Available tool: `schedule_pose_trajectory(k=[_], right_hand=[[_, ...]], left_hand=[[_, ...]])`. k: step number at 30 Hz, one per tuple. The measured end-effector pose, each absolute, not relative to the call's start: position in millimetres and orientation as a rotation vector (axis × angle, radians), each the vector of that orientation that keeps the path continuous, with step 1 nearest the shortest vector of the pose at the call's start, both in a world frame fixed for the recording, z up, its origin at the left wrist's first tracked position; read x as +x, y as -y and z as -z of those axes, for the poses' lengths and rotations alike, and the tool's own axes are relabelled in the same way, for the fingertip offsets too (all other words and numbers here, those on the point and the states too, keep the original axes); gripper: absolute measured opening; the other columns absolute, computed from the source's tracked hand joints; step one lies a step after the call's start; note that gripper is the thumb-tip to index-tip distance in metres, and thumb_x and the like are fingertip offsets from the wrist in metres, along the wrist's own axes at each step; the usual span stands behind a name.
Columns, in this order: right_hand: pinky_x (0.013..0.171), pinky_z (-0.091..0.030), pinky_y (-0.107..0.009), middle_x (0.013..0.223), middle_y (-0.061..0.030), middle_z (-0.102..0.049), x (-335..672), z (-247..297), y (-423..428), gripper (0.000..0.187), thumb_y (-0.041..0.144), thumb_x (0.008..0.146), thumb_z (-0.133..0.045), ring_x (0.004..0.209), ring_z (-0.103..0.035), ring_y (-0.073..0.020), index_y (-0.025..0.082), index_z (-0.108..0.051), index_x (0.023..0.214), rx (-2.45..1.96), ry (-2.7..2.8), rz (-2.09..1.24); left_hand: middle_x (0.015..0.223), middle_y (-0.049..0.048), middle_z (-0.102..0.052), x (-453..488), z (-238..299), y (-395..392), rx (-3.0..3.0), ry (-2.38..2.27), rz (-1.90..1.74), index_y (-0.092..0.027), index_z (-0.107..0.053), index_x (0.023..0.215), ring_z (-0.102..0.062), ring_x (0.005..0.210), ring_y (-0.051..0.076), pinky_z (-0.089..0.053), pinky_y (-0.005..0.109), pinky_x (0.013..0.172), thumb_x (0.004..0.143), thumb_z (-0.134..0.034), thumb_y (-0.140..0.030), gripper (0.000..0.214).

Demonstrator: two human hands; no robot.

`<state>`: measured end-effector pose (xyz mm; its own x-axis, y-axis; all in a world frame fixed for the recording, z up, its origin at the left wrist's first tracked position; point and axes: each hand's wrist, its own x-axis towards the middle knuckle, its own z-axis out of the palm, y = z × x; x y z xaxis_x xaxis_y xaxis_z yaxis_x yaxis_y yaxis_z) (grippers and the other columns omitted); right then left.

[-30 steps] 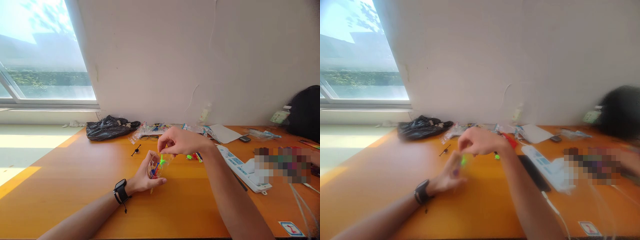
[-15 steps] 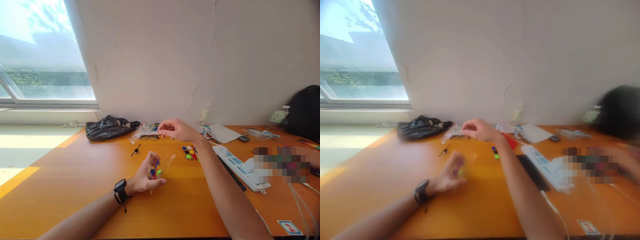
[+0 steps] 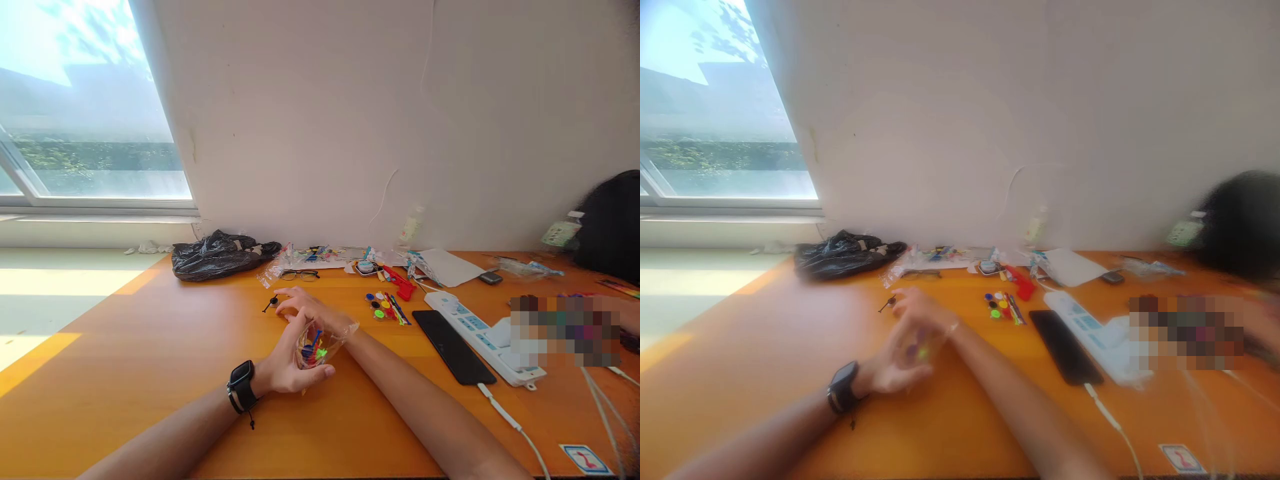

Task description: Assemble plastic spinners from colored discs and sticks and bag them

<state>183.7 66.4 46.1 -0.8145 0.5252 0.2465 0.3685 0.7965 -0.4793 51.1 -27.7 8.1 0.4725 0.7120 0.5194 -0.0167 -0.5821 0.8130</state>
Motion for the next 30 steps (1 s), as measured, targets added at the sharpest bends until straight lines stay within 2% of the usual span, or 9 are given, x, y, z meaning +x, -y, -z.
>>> schedule_pose_trajectory(k=[4, 9, 12, 15, 19, 24, 27, 30], right_hand=[[0.118, -0.034, -0.042, 0.118, -0.0038, -0.073, 181, -44, -64, 0.011, 0.021, 0.076, -0.081, 0.145, -0.04, -0.0333, 0.027, -0.074, 0.082, -0.648, 2.672, -0.614], [0.118, -0.034, -0.04, 0.126, -0.0041, -0.073, 176, -38, -73, 0.017, 0.014, 0.079, -0.072, 0.133, -0.053, -0.0323, 0.024, -0.076, 0.092, -0.556, 2.62, -0.613], [0.116, -0.037, -0.039, 0.126, -0.0061, -0.073, 178, -37, -80, 0.018, 0.014, 0.079, -0.071, 0.128, -0.057, -0.0308, 0.022, -0.076, 0.095, -0.626, 2.479, -0.613], [0.107, -0.045, -0.042, 0.119, -0.0108, -0.073, 184, -37, -89, 0.014, 0.019, 0.086, -0.066, 0.117, -0.062, -0.0289, 0.019, -0.077, 0.095, -0.758, 2.283, -0.623], [0.085, -0.052, -0.034, 0.1, -0.0102, -0.075, 198, -42, -106, 0.017, 0.029, 0.087, -0.069, 0.093, -0.068, -0.0224, 0.015, -0.076, 0.091, -0.875, 2.01, -0.775], [0.078, -0.051, -0.029, 0.094, -0.0093, -0.077, 221, -71, -120, 0.031, 0.043, 0.086, -0.07, 0.086, -0.068, -0.0193, 0.014, -0.078, 0.092, -0.895, 1.805, -0.895], [0.081, -0.052, -0.029, 0.103, -0.0096, -0.078, 236, -99, -116, 0.032, 0.044, 0.087, -0.068, 0.092, -0.068, -0.0188, 0.015, -0.08, 0.094, -0.836, 1.688, -1.031], [0.081, -0.052, -0.028, 0.104, -0.0081, -0.078, 250, -129, -104, 0.027, 0.04, 0.083, -0.075, 0.092, -0.068, -0.0179, 0.017, -0.08, 0.096, -0.75, 1.643, -1.049]], left_hand=[[0.104, 0.0079, -0.053, 52, -9, 31, 1.898, -0.605, -1.158, -0.022, -0.051, 0.125, -0.054, 0.095, 0.025, -0.052, 0.04, 0.083, 0.078, -0.084, -0.054, 0.066], [0.108, 0.0086, -0.054, 52, -12, 32, 1.899, -0.644, -1.177, -0.022, -0.05, 0.122, -0.054, 0.096, 0.025, -0.052, 0.039, 0.083, 0.078, -0.084, -0.053, 0.063], [0.112, 0.0092, -0.053, 52, -13, 31, 1.92, -0.644, -1.196, -0.022, -0.049, 0.118, -0.054, 0.1, 0.025, -0.052, 0.04, 0.087, 0.081, -0.081, -0.051, 0.057], [0.109, 0.0077, -0.051, 52, -14, 30, 1.916, -0.655, -1.196, -0.023, -0.047, 0.117, -0.052, 0.098, 0.023, -0.051, 0.037, 0.085, 0.083, -0.08, -0.05, 0.055], [0.102, 0.0039, -0.046, 53, -14, 29, 1.892, -0.683, -1.184, -0.023, -0.044, 0.116, -0.047, 0.087, 0.017, -0.046, 0.031, 0.076, 0.084, -0.08, -0.047, 0.053], [0.105, 0.0039, -0.045, 52, -13, 27, 1.888, -0.722, -1.163, -0.025, -0.041, 0.117, -0.048, 0.093, 0.019, -0.044, 0.031, 0.078, 0.084, -0.082, -0.045, 0.056], [0.106, 0.004, -0.046, 52, -13, 26, 1.891, -0.724, -1.142, -0.025, -0.04, 0.117, -0.048, 0.095, 0.018, -0.043, 0.03, 0.079, 0.086, -0.081, -0.045, 0.056], [0.105, 0.0031, -0.045, 52, -14, 25, 1.885, -0.74, -1.136, -0.024, -0.04, 0.117, -0.046, 0.093, 0.018, -0.042, 0.029, 0.078, 0.087, -0.08, -0.045, 0.054]])
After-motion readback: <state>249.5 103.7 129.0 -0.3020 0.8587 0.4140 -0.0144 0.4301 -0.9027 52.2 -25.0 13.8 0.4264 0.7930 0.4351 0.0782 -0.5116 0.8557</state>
